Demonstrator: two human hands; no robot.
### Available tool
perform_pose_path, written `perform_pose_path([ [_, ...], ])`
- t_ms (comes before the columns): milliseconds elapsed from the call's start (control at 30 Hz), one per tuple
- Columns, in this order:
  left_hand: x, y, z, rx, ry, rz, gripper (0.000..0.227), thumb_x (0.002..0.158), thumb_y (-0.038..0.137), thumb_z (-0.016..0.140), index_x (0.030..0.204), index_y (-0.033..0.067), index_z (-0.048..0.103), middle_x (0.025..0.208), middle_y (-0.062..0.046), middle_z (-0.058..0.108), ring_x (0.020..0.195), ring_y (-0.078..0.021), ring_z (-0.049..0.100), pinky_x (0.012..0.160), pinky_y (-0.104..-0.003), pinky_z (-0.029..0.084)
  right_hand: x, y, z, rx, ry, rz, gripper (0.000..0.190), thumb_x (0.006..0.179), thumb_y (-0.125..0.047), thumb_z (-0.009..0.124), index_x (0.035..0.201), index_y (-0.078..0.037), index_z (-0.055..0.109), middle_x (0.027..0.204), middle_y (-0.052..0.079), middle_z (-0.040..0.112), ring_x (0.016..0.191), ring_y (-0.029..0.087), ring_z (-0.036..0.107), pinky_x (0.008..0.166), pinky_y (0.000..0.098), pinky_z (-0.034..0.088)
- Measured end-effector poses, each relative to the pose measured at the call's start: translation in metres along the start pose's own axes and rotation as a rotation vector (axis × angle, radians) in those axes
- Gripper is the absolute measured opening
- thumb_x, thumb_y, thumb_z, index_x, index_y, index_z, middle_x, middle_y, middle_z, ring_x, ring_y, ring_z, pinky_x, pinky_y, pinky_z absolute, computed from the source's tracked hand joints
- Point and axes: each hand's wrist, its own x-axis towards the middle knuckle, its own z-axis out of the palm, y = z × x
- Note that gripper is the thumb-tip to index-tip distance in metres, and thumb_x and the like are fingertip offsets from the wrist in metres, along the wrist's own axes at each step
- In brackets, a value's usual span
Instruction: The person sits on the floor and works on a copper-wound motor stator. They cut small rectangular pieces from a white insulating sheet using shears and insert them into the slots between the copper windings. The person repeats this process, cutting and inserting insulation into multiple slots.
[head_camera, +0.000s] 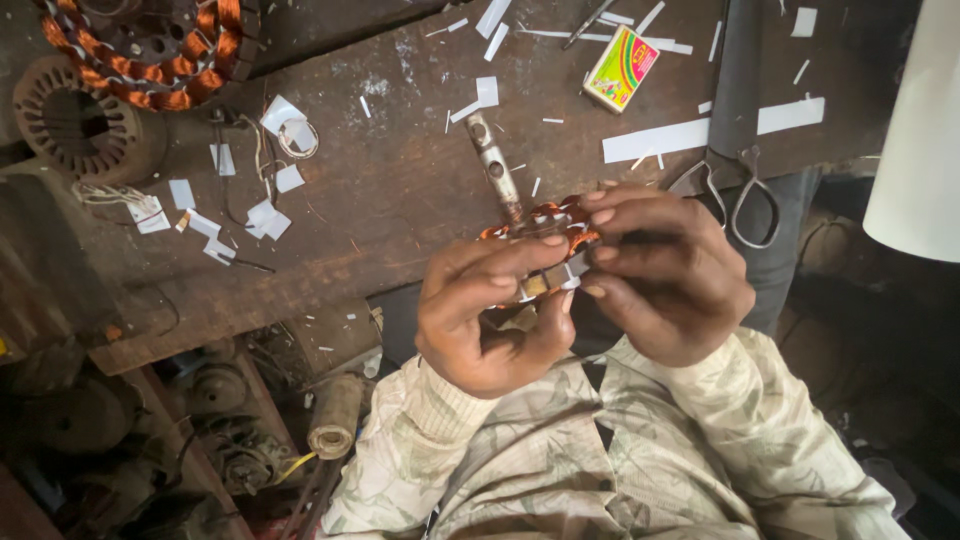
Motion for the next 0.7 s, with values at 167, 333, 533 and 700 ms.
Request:
perform_pose_path([
  [167,-0.001,0.002,0.000,0.079,-0.017,0.013,0.059,0.091,0.000,0.081,0.123,0.0128,0.033,0.121,-0.011,0.072,0.105,-0.0229,0.068,0.088,-0.033,0.053,-0.001,-0.002,0.000,0.060,0.005,0.046,0.025,0.088,-0.001,0.081,0.105,0.002,0.064,0.122,0.020,0.063,0.118,0.034,0.066,0.108,0.0513,0.057],
  [333,-0.003,0.005,0.000,0.115,-0.026,-0.019,0.058,0.089,0.003,0.083,0.116,0.0147,0.033,0.118,-0.009,0.074,0.097,-0.0173,0.067,0.085,-0.031,0.050,-0.002,0.003,-0.001,0.117,-0.011,0.009,0.026,0.086,-0.002,0.082,0.101,0.001,0.060,0.121,0.020,0.064,0.117,0.032,0.066,0.105,0.0500,0.056],
  [533,-0.007,0.012,0.003,0.161,0.003,-0.066,0.059,0.088,0.004,0.084,0.117,0.0147,0.034,0.116,-0.007,0.074,0.097,-0.0183,0.071,0.088,-0.032,0.051,-0.009,0.006,0.004,0.070,0.025,-0.030,0.025,0.089,-0.003,0.082,0.097,0.000,0.058,0.117,0.019,0.063,0.118,0.034,0.067,0.098,0.0476,0.058],
  [700,-0.018,0.011,0.006,-0.134,-0.010,-0.124,0.063,0.101,0.000,0.076,0.142,0.0097,0.029,0.137,-0.012,0.067,0.115,-0.0270,0.073,0.102,-0.034,0.057,-0.008,0.002,-0.002,-0.012,-0.024,-0.084,0.026,0.087,-0.009,0.082,0.099,0.000,0.059,0.119,0.020,0.065,0.122,0.040,0.067,0.106,0.0538,0.055],
])
